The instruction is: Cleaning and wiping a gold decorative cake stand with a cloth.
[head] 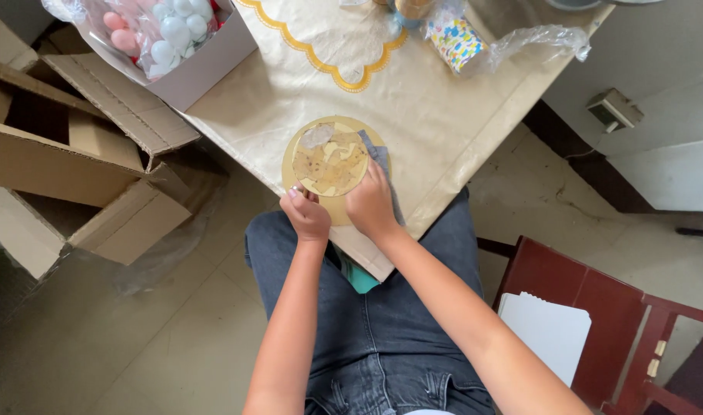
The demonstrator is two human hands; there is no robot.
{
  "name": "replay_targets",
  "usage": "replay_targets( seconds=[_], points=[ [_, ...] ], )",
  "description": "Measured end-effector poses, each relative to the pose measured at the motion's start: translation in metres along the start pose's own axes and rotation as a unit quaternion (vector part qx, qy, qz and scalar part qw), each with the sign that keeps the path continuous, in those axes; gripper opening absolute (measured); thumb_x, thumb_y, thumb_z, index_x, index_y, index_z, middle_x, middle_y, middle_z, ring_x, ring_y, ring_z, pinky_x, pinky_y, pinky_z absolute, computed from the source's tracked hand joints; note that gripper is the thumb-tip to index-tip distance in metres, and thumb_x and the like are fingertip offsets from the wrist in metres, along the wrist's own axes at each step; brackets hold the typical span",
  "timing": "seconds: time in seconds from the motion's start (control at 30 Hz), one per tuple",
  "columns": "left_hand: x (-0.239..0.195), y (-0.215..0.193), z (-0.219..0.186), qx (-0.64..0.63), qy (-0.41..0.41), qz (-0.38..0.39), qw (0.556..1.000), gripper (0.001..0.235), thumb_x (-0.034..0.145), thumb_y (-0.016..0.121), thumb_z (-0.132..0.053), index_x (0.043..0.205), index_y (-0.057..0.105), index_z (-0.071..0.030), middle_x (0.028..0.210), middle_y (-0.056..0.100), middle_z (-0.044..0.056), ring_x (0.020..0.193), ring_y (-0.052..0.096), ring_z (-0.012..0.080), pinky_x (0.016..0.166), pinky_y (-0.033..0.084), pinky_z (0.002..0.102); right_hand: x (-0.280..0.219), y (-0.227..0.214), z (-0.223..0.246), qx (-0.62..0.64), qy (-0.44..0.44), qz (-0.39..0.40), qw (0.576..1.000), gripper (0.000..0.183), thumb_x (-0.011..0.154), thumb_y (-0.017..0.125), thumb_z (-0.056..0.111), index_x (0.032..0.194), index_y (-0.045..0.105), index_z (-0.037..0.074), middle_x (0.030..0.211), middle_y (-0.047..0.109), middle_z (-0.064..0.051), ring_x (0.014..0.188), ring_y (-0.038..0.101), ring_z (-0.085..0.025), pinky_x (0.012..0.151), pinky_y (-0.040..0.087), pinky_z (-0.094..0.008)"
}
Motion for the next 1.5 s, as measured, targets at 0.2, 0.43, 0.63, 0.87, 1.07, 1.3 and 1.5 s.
replay_targets(
  seconds=[0.2,0.43,0.63,0.87,1.07,1.3,1.5],
  points=[
    [0.001,0.004,-0.011,0.016,-0.010,0.011,1.000,0.043,0.106,0.033,-0.030,0.078,0.050,-0.003,0.068,0.047,-0.004,0.060,0.038,0.0057,0.054,0.029,0.026,0.053,0.030,0.003,-0.073,-0.060,0.019,0.995,0.070,0.094,0.060,0.034,0.152,0.043,-0.002,0.160,0.042,-0.024,0.149,0.030,-0.038,0.120,0.026,-0.047],
    [0.004,0.003,-0.008,-0.017,-0.017,0.005,1.000,0.043,0.104,0.032,-0.028,0.073,0.048,-0.003,0.066,0.047,-0.005,0.058,0.037,0.0051,0.052,0.026,0.026,0.025,0.000,0.090,0.062,-0.273,0.098,0.955,0.052,0.098,0.057,0.032,0.148,0.054,0.018,0.153,0.053,-0.004,0.145,0.039,-0.024,0.119,0.027,-0.046],
    [0.005,0.008,-0.009,-0.011,-0.027,0.034,0.999,0.042,0.103,0.032,-0.029,0.075,0.050,-0.003,0.066,0.047,-0.005,0.058,0.037,0.0043,0.052,0.027,0.025,-0.023,-0.011,0.022,0.141,-0.163,0.140,0.966,0.038,0.100,0.058,0.024,0.134,0.062,0.007,0.137,0.066,-0.013,0.134,0.055,-0.032,0.118,0.038,-0.046],
    [0.000,0.009,-0.015,-0.012,-0.018,0.027,0.999,0.043,0.106,0.033,-0.031,0.074,0.046,-0.004,0.067,0.043,-0.006,0.059,0.033,0.0043,0.053,0.025,0.027,0.031,0.013,-0.077,-0.058,-0.015,0.076,0.995,0.064,0.102,0.051,0.021,0.159,0.034,-0.002,0.168,0.029,-0.020,0.157,0.026,-0.036,0.126,0.024,-0.049],
    [0.000,0.008,-0.017,0.054,0.010,0.029,0.998,0.047,0.107,0.031,-0.032,0.074,0.048,-0.002,0.065,0.042,-0.005,0.059,0.033,0.0049,0.053,0.023,0.027,0.063,0.044,0.005,0.002,-0.117,0.124,0.985,0.068,0.105,0.044,0.036,0.162,0.028,0.003,0.169,0.026,-0.016,0.157,0.022,-0.035,0.128,0.020,-0.050],
    [0.001,0.014,-0.019,-0.013,-0.017,0.022,1.000,0.051,0.105,0.030,-0.030,0.093,0.061,0.008,0.081,0.064,0.003,0.069,0.056,0.0081,0.058,0.041,0.023,0.027,0.057,0.059,0.058,-0.235,0.172,0.955,0.057,0.102,0.049,0.033,0.158,0.041,0.019,0.165,0.038,-0.005,0.151,0.033,-0.030,0.122,0.021,-0.051],
    [0.001,0.020,-0.035,-0.036,-0.025,0.019,0.999,0.053,0.102,0.028,-0.028,0.106,0.064,0.011,0.092,0.069,0.006,0.080,0.064,0.0092,0.068,0.049,0.023,0.039,0.021,-0.037,0.138,-0.032,0.167,0.976,0.052,0.096,0.056,0.032,0.145,0.057,0.017,0.154,0.056,-0.005,0.148,0.044,-0.026,0.131,0.028,-0.045]
  ],
)
Point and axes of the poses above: each hand's wrist, its own x-axis towards the middle knuckle, its own y-axis out of the palm, z = x × y, the point moved 10 cm from there along x, towards the middle knuckle
